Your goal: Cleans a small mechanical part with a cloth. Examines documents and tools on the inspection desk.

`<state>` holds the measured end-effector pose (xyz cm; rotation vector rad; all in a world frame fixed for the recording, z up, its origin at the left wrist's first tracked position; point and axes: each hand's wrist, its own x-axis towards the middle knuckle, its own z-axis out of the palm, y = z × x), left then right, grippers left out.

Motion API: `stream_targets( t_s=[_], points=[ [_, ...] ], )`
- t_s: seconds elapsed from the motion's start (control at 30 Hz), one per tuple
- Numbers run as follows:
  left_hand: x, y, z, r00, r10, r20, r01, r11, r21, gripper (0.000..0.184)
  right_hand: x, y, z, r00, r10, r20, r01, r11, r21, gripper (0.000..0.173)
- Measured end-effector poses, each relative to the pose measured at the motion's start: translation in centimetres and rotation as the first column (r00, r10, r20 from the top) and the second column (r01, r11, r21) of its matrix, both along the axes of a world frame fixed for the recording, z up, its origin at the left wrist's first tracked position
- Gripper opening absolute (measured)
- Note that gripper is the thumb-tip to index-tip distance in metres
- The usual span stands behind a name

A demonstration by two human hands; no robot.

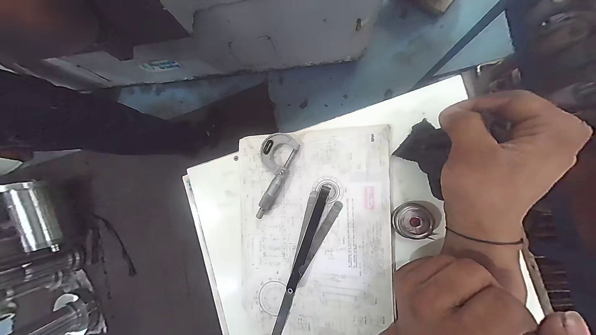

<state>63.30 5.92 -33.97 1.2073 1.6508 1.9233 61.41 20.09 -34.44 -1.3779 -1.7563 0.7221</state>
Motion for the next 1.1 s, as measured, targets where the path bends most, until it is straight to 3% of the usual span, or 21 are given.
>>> stream_targets(
  t_s=[0.93, 1.1],
  points=[
    [-0.11, -0.13, -0.16, 1.0, -0.012, 0.01, 0.012, 1.0, 0.016, 0.033, -0.03, 0.07, -0.08, 1.0, 0.001, 0.022, -0.002, 1.0, 0.013, 0.007],
    [-0.05, 0.12, 0.16, 1.0, 0.019, 0.006, -0.019, 1.0, -0.014, 0.039, 0.02, 0.06, -0.07, 1.0, 0.005, 0.029, -0.005, 1.0, 0.006, 0.007]
  ],
)
